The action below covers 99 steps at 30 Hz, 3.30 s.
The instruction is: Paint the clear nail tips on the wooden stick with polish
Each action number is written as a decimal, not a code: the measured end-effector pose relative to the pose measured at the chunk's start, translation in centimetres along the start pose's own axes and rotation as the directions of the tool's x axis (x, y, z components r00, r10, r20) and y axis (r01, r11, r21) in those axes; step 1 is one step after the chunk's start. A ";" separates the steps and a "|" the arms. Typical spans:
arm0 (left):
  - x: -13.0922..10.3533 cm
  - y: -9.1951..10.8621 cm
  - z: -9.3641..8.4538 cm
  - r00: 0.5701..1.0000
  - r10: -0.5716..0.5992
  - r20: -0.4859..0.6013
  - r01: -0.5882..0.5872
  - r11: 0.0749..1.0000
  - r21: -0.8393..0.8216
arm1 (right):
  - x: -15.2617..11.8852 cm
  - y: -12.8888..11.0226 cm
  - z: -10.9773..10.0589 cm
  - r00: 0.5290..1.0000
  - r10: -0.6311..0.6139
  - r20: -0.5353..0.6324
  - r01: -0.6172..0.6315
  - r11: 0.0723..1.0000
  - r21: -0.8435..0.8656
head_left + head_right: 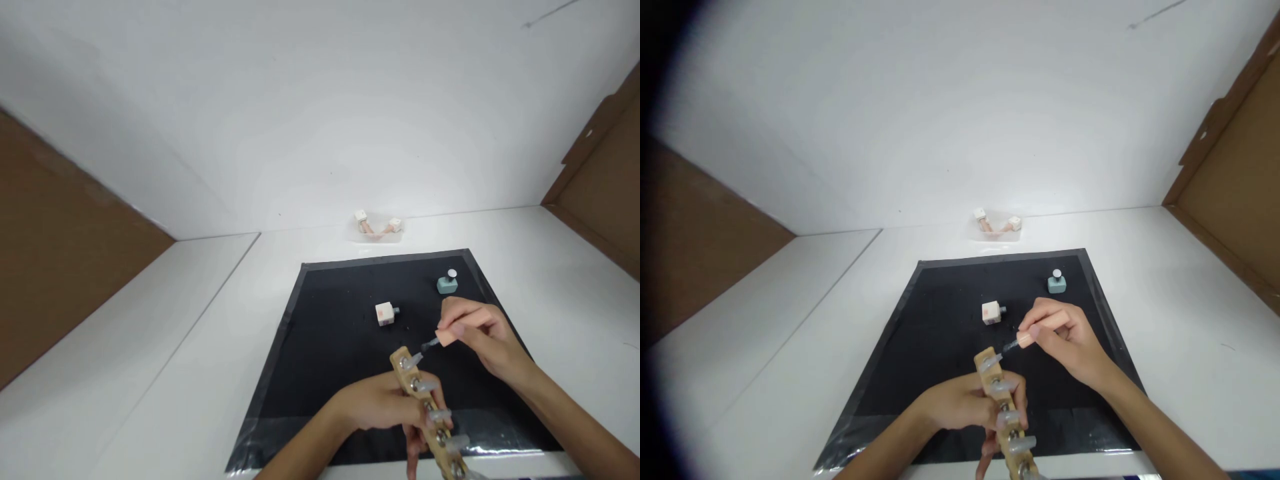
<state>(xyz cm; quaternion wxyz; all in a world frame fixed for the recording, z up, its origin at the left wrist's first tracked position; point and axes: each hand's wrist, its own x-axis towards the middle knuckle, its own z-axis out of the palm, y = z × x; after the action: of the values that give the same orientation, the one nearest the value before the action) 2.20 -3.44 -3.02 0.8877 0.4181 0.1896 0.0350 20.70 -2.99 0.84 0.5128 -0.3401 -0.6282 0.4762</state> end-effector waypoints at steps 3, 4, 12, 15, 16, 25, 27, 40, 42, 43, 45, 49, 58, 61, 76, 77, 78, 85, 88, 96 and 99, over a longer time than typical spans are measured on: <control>0.0 0.0 0.0 1.000 0.010 0.017 -0.010 1.000 -0.002 | 0.0 0.0 0.0 1.000 0.004 0.004 -0.004 1.000 0.017; 0.0 0.1 0.0 1.000 0.011 0.018 -0.011 1.000 -0.005 | 0.1 0.0 0.0 1.000 0.011 0.011 -0.011 1.000 0.006; 0.1 0.3 0.1 0.998 0.053 -0.024 -0.054 0.997 -0.058 | -0.1 0.0 -0.3 0.995 -0.098 0.014 0.095 0.986 0.135; 0.2 0.6 0.2 0.998 0.053 -0.022 -0.054 0.996 -0.075 | -0.1 -0.4 -0.2 0.985 -0.130 0.112 0.120 0.988 0.097; 0.2 0.7 0.3 0.998 0.055 -0.020 -0.056 0.995 -0.080 | -0.1 -0.5 -0.2 0.982 -0.138 0.130 0.130 0.989 0.066; 0.1 1.0 0.5 0.998 0.055 -0.034 -0.058 0.994 -0.098 | 0.2 -1.0 0.0 0.980 -0.142 0.143 0.144 0.990 -0.005; 0.2 1.1 0.5 0.998 0.053 -0.038 -0.057 0.993 -0.104 | 0.1 -1.1 0.0 0.981 -0.146 0.126 0.149 0.989 -0.016; 0.1 1.2 0.4 0.991 0.092 -0.093 -0.104 0.985 -0.139 | 0.1 -1.1 -0.1 0.976 -0.169 0.137 0.162 0.985 0.060; 0.2 1.3 0.4 0.988 0.104 -0.110 -0.120 0.981 -0.150 | 0.1 -1.2 0.0 0.974 -0.138 0.178 0.126 0.989 0.073; 0.2 1.3 0.4 0.988 0.110 -0.112 -0.126 0.981 -0.150 | 0.1 -1.3 0.0 0.974 -0.124 0.189 0.114 0.991 0.064; 0.2 1.2 0.4 0.988 0.116 -0.100 -0.130 0.981 -0.146 | 0.1 -1.2 0.0 0.976 -0.114 0.183 0.108 0.993 0.046; 0.3 1.2 0.3 0.988 0.123 -0.089 -0.135 0.981 -0.139 | 0.1 -1.0 -0.1 0.979 -0.117 0.167 0.111 0.993 0.046; 0.4 0.9 0.1 0.986 0.138 -0.089 -0.151 0.975 -0.163 | 0.0 -1.0 -0.2 0.981 -0.090 0.173 0.085 0.996 0.039; 0.3 0.8 0.0 0.986 0.136 -0.101 -0.152 0.973 -0.173 | 0.0 -0.8 -0.3 0.983 -0.072 0.171 0.064 0.996 0.055; -0.1 1.1 -0.1 0.973 0.200 -0.114 -0.222 0.944 -0.244 | 0.0 -1.0 -0.6 0.976 -0.105 0.191 0.086 0.991 0.106; -0.1 1.1 -0.1 0.972 0.205 -0.110 -0.227 0.943 -0.243 | 0.0 -1.0 -0.6 0.976 -0.103 0.193 0.086 0.992 0.094; -0.1 1.1 -0.1 0.972 0.208 -0.107 -0.228 0.943 -0.243 | 0.0 -1.0 -0.6 0.975 -0.104 0.194 0.089 0.992 0.087; -0.3 1.1 -0.2 0.970 0.227 -0.092 -0.243 0.938 -0.248 | -0.2 -0.4 -0.7 0.982 -0.106 0.157 0.081 0.985 0.153; -0.3 0.9 -0.4 0.963 0.253 -0.087 -0.267 0.927 -0.262 | -0.3 -0.4 -0.7 0.977 -0.137 0.164 0.097 0.968 0.231; -0.3 0.5 -1.0 0.945 0.321 -0.056 -0.323 0.899 -0.294 | -0.5 -1.1 -0.8 0.966 -0.133 0.221 0.088 0.976 0.199; -0.4 0.5 -1.1 0.942 0.334 -0.044 -0.331 0.894 -0.303 | -0.5 -1.1 -0.7 0.970 -0.150 0.191 0.110 0.973 0.204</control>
<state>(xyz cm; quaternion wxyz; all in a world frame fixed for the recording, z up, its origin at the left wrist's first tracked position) 1.52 -2.45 -3.16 0.9234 0.3019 0.1037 0.2133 21.59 -3.58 1.76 0.5058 -0.1960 -0.6499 0.5323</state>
